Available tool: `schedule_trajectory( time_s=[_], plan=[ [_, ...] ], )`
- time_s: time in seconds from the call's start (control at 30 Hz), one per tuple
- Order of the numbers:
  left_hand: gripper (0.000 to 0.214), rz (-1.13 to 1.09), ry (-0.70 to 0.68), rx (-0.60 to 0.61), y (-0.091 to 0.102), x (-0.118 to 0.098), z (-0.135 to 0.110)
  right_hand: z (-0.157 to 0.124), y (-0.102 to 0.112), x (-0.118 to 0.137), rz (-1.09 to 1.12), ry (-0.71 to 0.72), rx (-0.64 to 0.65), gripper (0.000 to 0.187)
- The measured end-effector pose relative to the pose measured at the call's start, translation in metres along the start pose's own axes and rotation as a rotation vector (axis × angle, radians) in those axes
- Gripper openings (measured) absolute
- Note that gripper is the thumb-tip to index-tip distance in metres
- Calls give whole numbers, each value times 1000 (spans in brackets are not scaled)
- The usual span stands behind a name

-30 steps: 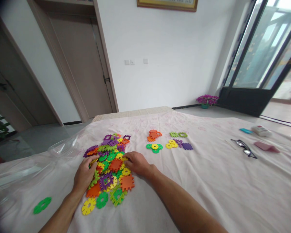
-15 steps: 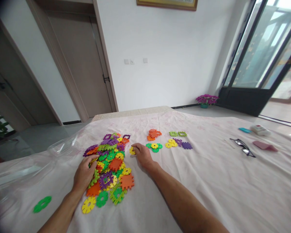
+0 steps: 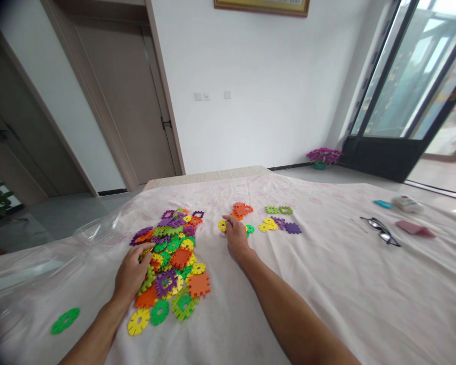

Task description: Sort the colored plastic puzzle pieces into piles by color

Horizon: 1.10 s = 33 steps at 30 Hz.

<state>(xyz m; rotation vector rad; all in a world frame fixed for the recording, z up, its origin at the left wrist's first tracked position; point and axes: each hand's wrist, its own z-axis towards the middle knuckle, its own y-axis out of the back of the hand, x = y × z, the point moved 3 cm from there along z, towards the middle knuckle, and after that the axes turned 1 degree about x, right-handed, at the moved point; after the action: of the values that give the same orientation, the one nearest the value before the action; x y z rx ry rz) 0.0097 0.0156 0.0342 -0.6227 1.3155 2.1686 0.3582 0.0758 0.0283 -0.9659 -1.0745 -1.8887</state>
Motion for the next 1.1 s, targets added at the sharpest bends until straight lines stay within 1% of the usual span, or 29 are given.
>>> schedule_trajectory(
  time_s=[0.13,0.2,0.27,0.43,0.5,0.6,0.67,0.73,0.77,0.8,0.9,0.97,1.0,1.1],
  plan=[
    [33,-6,5,0,0,-1,0,7,17,-1,-75,85,-114,38],
    [33,-5,6,-7,1,-2,-1,12,29,-2,-77,98,-175,38],
    [32,-4,2,-17,2,-4,-1,18,43,-6,-87,76,-243,40],
    [33,-6,-4,-15,3,-5,-1,31,80,-22,-179,-32,-423,44],
    [33,-6,-4,-15,3,-5,-1,33,92,-30,-233,-79,-438,44],
    [33,-6,-1,-15,2,-4,-1,35,103,-38,-350,-130,-418,41],
    [33,-9,-2,-11,2,-4,-1,33,104,-37,-437,-102,-449,39],
    [33,-11,-5,-6,1,-3,0,31,101,-32,-494,-13,-465,37],
    [33,-11,-6,-4,1,-3,0,30,97,-29,-508,42,-436,35],
    [33,-10,-6,-1,1,-2,0,29,91,-25,-517,96,-380,32],
    [33,-9,-8,0,0,-1,0,23,73,-15,-585,201,-130,25],
    [32,-8,-13,-7,1,-1,1,18,65,-10,-673,205,-2,22],
    [33,-8,-15,-10,1,-2,1,16,62,-9,-712,196,37,22],
    [33,-7,-17,-15,2,-3,0,13,60,-7,-753,176,84,22]
  ],
)
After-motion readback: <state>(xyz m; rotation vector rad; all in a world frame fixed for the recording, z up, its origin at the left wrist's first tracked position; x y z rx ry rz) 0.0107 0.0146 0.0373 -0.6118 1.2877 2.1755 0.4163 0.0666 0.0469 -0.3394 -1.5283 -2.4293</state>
